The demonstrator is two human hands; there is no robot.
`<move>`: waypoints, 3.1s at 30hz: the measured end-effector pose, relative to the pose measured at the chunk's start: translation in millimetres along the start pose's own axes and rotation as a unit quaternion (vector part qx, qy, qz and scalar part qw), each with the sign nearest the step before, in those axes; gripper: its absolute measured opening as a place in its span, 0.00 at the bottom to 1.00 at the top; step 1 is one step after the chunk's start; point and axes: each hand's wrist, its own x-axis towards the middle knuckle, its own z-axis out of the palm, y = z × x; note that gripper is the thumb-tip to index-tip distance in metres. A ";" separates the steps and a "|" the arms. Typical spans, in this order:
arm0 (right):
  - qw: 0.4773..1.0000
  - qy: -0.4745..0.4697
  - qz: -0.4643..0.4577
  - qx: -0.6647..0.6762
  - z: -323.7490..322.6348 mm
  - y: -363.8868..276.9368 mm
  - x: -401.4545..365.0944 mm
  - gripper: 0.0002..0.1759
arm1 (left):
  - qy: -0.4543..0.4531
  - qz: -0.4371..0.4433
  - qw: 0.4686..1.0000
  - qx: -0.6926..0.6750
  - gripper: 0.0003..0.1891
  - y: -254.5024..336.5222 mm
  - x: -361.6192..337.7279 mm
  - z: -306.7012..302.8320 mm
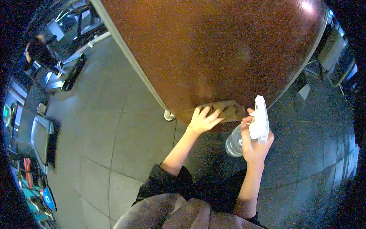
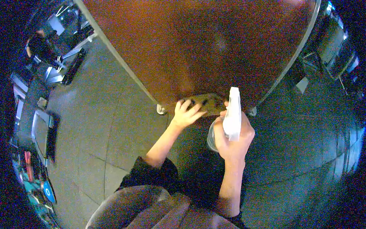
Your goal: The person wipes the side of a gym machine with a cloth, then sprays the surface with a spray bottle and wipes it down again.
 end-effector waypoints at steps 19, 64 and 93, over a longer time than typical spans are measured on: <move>1.000 0.016 0.013 -0.010 0.5 10.1 -1.1 0.18 | 0.005 -0.022 0.999 0.033 0.18 -11.6 5.0 -4.5; 0.998 0.066 0.007 -0.006 11.8 5.6 -2.5 0.14 | 0.280 -0.444 0.850 -0.047 0.28 -106.3 71.5 -49.1; 0.999 0.036 -0.002 -0.037 16.0 19.3 -2.2 0.16 | 0.182 -0.355 0.917 0.003 0.30 -39.4 88.3 -52.0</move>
